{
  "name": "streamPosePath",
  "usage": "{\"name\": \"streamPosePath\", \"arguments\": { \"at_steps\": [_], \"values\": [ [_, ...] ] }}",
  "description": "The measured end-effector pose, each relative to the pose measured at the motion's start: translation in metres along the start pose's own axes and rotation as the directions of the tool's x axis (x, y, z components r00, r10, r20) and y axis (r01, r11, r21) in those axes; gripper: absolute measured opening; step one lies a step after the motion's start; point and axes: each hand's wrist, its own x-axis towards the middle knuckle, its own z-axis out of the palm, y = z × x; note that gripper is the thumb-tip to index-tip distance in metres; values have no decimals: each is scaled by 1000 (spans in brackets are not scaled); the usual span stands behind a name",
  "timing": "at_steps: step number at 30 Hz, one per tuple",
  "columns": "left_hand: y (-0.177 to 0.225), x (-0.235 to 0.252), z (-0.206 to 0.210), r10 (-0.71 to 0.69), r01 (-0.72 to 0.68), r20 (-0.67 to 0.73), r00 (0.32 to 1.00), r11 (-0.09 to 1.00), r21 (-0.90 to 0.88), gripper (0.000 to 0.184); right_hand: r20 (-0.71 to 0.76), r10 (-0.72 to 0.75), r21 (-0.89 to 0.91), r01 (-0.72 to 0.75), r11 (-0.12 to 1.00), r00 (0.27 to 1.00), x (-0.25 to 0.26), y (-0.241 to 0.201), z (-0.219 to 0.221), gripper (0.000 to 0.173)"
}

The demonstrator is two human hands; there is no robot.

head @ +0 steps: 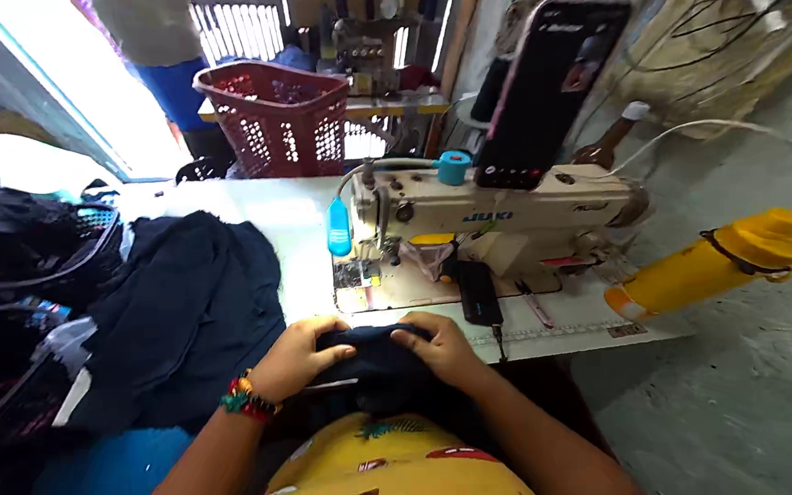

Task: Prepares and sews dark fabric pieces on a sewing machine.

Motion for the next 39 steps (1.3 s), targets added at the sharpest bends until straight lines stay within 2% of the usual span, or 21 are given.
{"name": "streamPosePath", "arguments": {
  "at_steps": [4, 9, 12, 14, 18, 22, 27, 35, 39],
  "values": [
    [-13, -8, -5, -22, 14, -75, 997, 993, -118, 20, -55, -53, 117, 60, 991, 997, -2, 3, -10, 23],
    [-16, -16, 3, 22, -132, -320, 947, 937, -325, 15, -154, -120, 68, 132, 989, 981, -6, 8, -13, 17],
    [-18, -16, 12, 66, -238, -488, 870, 924, -299, 13, -199, -148, 44, 160, 986, 969, -8, 5, -14, 10],
    [-15, -19, 13, 99, -253, -532, 841, 941, -225, 14, -221, -163, 27, 173, 985, 962, -9, 1, -15, 7],
    [-6, -25, 7, 132, -265, -528, 839, 947, -183, 13, -219, -166, 12, 173, 985, 962, -9, -4, -19, 6],
    [2, -30, 4, 109, -237, -519, 848, 953, -189, 11, -231, -123, 25, 132, 991, 965, -9, -9, -19, 5],
    [8, -32, 1, 48, -182, -484, 874, 955, -233, 10, -236, -65, 90, 89, 992, 970, -9, -11, -18, 6],
    [4, -32, 2, -16, -164, -470, 883, 926, -341, 12, -231, -22, 123, 51, 991, 973, -10, -14, -17, 4],
    [7, -32, 2, -65, -149, -469, 881, 902, -404, 16, -219, -18, 127, 47, 991, 976, -10, -14, -17, 9]
  ]
}}
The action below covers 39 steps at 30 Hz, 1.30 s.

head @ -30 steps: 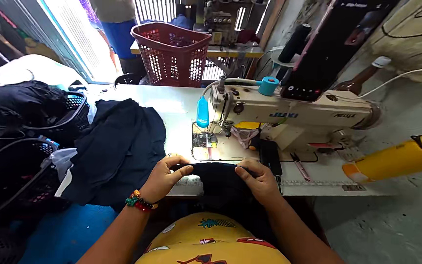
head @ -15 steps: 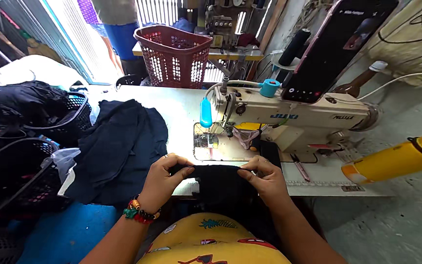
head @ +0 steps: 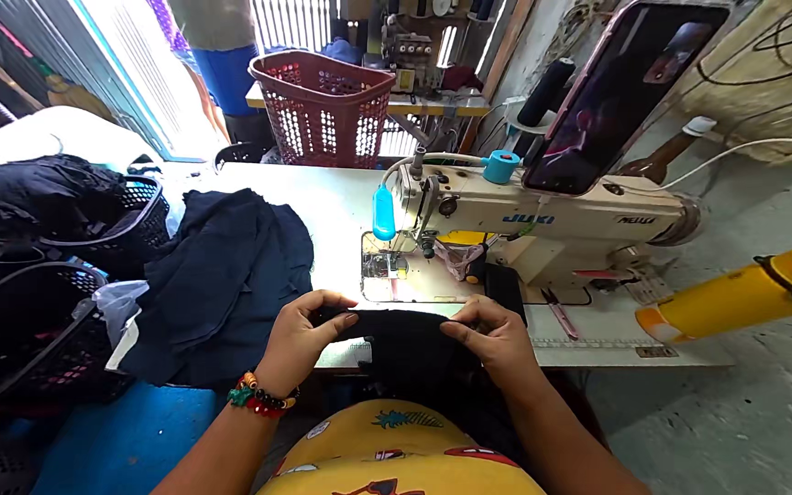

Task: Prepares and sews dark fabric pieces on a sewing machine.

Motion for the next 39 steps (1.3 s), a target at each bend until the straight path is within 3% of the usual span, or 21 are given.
{"name": "streamPosePath", "arguments": {
  "at_steps": [9, 19, 27, 30, 34, 36, 39],
  "values": [
    [3, 0, 3, -24, 17, -77, 997, 996, -87, 17, -9, -1, 15, 2, 1000, 1000, 1, 0, -1, 16],
    [8, 2, 4, -58, 52, -35, 998, 988, -145, 18, -34, 6, 53, -5, 999, 999, 2, -4, -3, 15],
    [5, 2, 3, -45, 43, -23, 999, 995, -95, 17, -24, -5, 63, 7, 998, 1000, 1, -7, -5, 16],
    [3, 1, 3, -35, 35, -48, 998, 999, -2, 16, -20, -16, 49, 17, 999, 1000, 1, -11, -4, 16],
    [-9, 0, 1, 81, -47, -102, 991, 951, 304, 19, 9, -154, -47, 154, 987, 988, 1, -14, -3, 15],
    [-15, 0, 0, 81, -50, -141, 987, 976, 212, 18, 64, -206, -82, 211, 974, 977, 2, -19, -2, 15],
    [-19, -1, -2, 8, -28, -162, 987, 992, -124, 10, 170, -246, -125, 269, 955, 954, 4, -27, -2, 17]
  ]
}}
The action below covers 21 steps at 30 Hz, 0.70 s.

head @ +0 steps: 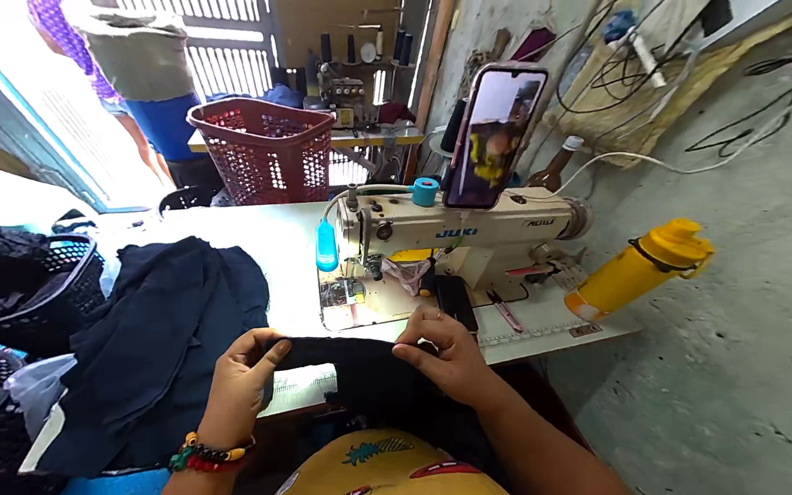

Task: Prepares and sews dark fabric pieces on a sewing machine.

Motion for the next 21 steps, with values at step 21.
{"name": "streamPosePath", "arguments": {
  "at_steps": [21],
  "values": [
    [69, 23, -76, 718, -512, -47, 695, 539, 669, 27, 286, -167, 136, 133, 982, 944, 33, -64, 97, 17]
  ]
}}
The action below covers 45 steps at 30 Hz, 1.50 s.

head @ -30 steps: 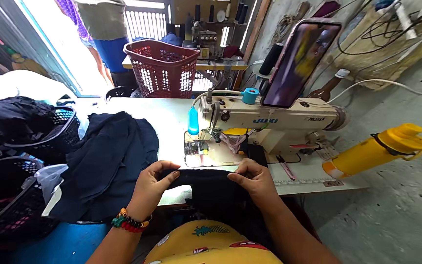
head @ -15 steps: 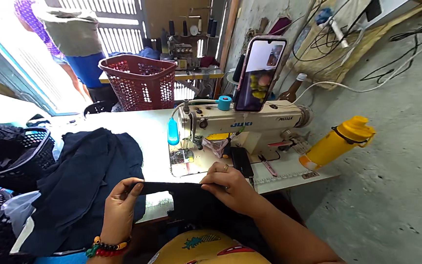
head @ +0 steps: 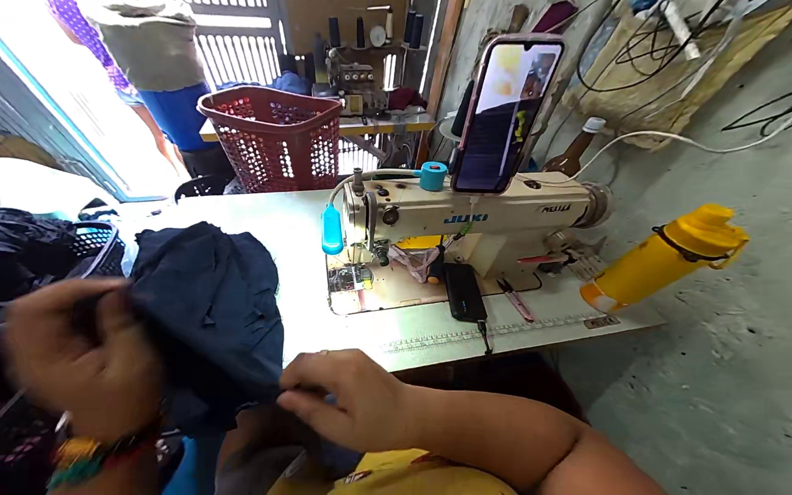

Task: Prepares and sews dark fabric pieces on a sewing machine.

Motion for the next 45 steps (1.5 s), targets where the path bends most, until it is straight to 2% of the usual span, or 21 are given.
{"name": "streamPosePath", "arguments": {
  "at_steps": [2, 3, 5, 6, 8, 10, 13, 15, 17, 19, 20, 23, 24, 25, 27, 28, 31, 37, 39, 45],
  "values": [
    [13, 17, 32, -73, 22, 275, 959, 983, 184, 32, -61, 208, -44, -211, 976, 976, -13, 22, 0, 21],
    [10, 18, 58, -156, 54, 413, 897, 967, 250, 30, -90, 313, -129, -322, 938, 946, -22, 39, 1, 23],
    [-12, 0, 118, -340, 142, 613, 713, 926, 349, 27, -128, 477, -365, -489, 792, 869, -42, 71, 3, 27],
    [-22, -12, 145, -409, 179, 675, 614, 905, 386, 26, -138, 518, -501, -510, 699, 844, -52, 85, 4, 28],
    [-33, -32, 187, -456, 168, 758, 466, 887, 430, 25, -189, 487, -701, -465, 541, 852, -71, 105, 8, 25],
    [-34, -42, 212, -435, 101, 811, 391, 896, 433, 29, -267, 392, -764, -441, 470, 880, -84, 115, 8, 22],
    [-35, -45, 225, -301, -21, 863, 406, 941, 338, 32, -269, 366, -751, -432, 499, 891, -92, 117, -9, 27],
    [-41, -44, 229, -220, -66, 880, 421, 960, 272, 31, -168, 359, -765, -351, 541, 918, -97, 124, -21, 34],
    [-46, -43, 232, -212, -65, 881, 424, 963, 263, 31, -72, 402, -722, -326, 610, 913, -98, 129, -29, 37],
    [-45, -40, 231, -244, -46, 866, 436, 955, 292, 30, -37, 425, -696, -328, 639, 904, -99, 129, -32, 39],
    [-40, -38, 229, -267, -30, 852, 450, 949, 313, 30, -32, 433, -693, -332, 640, 901, -99, 129, -32, 39],
    [-12, -45, 209, -233, -23, 792, 564, 955, 297, 29, -33, 452, -681, -351, 642, 891, -98, 129, -33, 39],
    [1, -51, 200, -224, -5, 796, 562, 962, 274, 28, -35, 457, -680, -356, 641, 889, -98, 129, -33, 39],
    [14, -57, 190, -247, 57, 826, 507, 965, 254, 30, -35, 461, -680, -360, 639, 886, -98, 129, -33, 39],
    [32, -72, 176, -320, 209, 882, 345, 942, 260, 40, -34, 462, -684, -358, 636, 886, -98, 128, -33, 39],
    [34, -80, 175, -339, 249, 888, 311, 931, 268, 45, -36, 458, -681, -357, 639, 888, -98, 129, -33, 39],
    [24, -93, 182, -322, 239, 857, 402, 941, 242, 48, -29, 483, -668, -376, 642, 875, -92, 129, -36, 39],
    [-12, -75, 203, -259, 189, 893, 367, 961, 201, 52, -42, 621, -633, -502, 589, 782, -66, 139, -42, 50],
    [-20, -70, 208, -244, 162, 904, 351, 967, 198, 52, -48, 637, -637, -515, 574, 769, -62, 143, -42, 52],
    [-28, -69, 218, -230, 142, 901, 368, 971, 190, 53, -61, 658, -631, -540, 557, 751, -60, 146, -42, 53]
  ]
}}
